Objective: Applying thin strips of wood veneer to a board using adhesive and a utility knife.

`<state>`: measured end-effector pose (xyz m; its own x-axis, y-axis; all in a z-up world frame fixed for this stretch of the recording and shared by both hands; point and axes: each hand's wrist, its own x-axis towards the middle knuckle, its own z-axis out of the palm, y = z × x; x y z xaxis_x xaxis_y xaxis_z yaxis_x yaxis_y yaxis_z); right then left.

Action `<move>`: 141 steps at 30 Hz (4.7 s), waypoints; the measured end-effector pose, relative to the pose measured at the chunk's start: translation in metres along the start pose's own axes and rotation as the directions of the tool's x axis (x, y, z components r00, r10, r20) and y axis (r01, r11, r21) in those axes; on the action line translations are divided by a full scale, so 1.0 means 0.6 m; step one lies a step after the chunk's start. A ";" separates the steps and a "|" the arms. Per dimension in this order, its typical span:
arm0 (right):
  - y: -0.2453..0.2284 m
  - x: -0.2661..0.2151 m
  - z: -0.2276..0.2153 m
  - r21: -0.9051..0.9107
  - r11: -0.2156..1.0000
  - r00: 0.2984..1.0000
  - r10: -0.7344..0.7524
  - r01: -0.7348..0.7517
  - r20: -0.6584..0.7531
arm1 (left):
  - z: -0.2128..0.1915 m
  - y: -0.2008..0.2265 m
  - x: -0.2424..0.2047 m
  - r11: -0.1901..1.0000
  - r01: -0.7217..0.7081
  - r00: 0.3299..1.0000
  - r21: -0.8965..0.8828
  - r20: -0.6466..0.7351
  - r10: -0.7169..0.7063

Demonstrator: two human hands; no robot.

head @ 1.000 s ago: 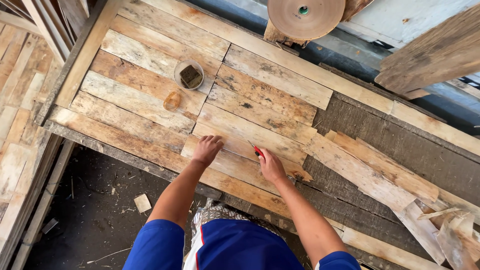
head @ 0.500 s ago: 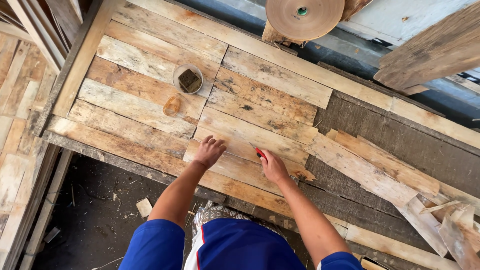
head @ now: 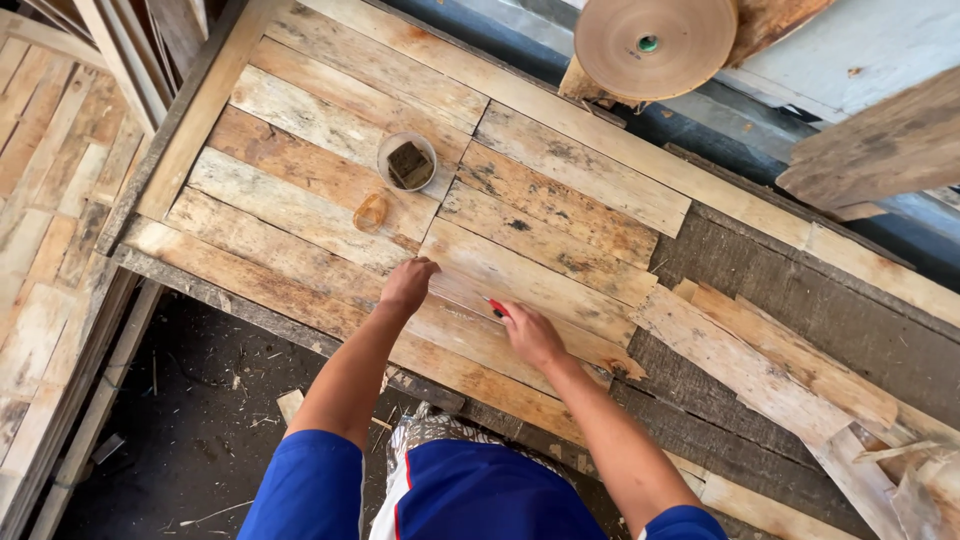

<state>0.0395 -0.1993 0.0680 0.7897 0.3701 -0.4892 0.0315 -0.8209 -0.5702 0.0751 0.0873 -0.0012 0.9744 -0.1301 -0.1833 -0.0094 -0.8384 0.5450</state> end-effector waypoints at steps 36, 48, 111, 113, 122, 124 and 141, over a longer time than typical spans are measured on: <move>-0.150 0.085 0.031 -0.170 0.969 0.984 -0.174 0.177 0.030 | -0.001 -0.033 0.033 0.995 -0.066 0.986 0.071 0.156 0.054; -0.139 0.078 0.028 -0.215 0.969 0.989 -0.102 0.122 0.102 | -0.026 0.006 0.008 0.974 -0.053 0.981 0.221 0.194 0.009; 0.077 -0.034 0.023 -0.176 0.967 0.977 -0.199 0.184 -0.072 | 0.000 0.053 -0.035 0.975 0.098 0.987 0.201 0.109 -0.121; 0.048 -0.035 0.007 -0.165 0.979 0.992 -0.126 0.120 -0.030 | 0.005 0.050 -0.029 0.977 0.097 0.990 0.189 0.087 -0.115; -0.016 -0.029 -0.012 -0.148 0.979 0.989 -0.145 0.142 -0.007 | 0.005 0.052 -0.038 0.988 0.124 0.992 0.093 0.027 -0.127; -0.022 -0.031 -0.015 -0.162 0.972 0.984 -0.175 0.172 -0.009 | 0.003 0.056 -0.040 0.988 0.132 0.991 0.079 0.021 -0.134; 0.021 -0.017 0.016 -0.265 0.963 0.997 -0.025 0.046 0.079 | -0.001 0.073 -0.044 0.979 0.152 0.987 0.137 0.037 -0.158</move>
<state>0.0259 -0.2093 0.0598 0.7377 0.4241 -0.5254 0.2284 -0.8890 -0.3969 0.0491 0.0547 0.0280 0.9546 -0.0151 -0.2975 0.1081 -0.9131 0.3931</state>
